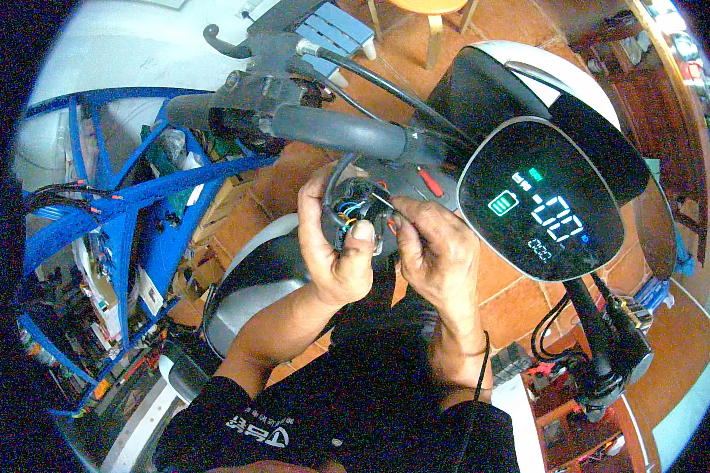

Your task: The person uses a screwdriver to open a small black electronic component, then manipulates internal wires and connectors. They reassemble the component and secure it with the screwdriver. The work is performed on the handlebar area of an electric scooter.

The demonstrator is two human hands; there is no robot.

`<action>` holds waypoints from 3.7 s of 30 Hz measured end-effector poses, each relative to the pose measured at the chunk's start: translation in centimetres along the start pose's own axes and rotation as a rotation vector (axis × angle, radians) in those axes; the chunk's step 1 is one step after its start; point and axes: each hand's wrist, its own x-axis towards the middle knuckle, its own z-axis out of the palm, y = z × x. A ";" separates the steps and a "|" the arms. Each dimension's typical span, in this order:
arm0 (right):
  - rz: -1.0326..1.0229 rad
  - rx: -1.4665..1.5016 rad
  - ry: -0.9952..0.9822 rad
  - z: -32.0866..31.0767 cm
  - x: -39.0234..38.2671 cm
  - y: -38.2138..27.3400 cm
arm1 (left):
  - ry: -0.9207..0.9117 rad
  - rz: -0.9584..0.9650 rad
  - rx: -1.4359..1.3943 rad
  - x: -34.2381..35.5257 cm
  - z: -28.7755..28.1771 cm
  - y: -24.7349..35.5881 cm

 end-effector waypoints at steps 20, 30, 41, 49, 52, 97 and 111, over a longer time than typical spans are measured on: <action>0.193 0.144 0.332 4.0 -1.7 -0.7 | 0.095 0.061 0.043 0.0 0.9 -0.4; 0.533 0.174 -0.031 7.3 -9.8 14.1 | -0.148 -0.163 -0.179 2.4 -3.0 1.0; 0.529 -0.658 -0.567 26.0 -14.1 29.3 | -0.447 -0.119 0.009 5.3 -6.2 0.0; 0.397 -0.797 -0.494 25.9 -13.8 37.3 | -0.379 0.081 -0.054 4.3 -5.6 -1.8; 0.320 -0.816 -0.421 26.1 -15.1 40.7 | -0.371 0.090 -0.069 4.6 -5.8 -2.2; 0.695 1.030 -0.624 -4.6 -2.2 -0.9 | -0.193 -0.210 -0.355 3.0 -2.5 1.4; 0.689 0.889 -0.581 -4.5 -2.0 -1.2 | -0.195 -0.263 -0.325 3.2 -2.2 2.4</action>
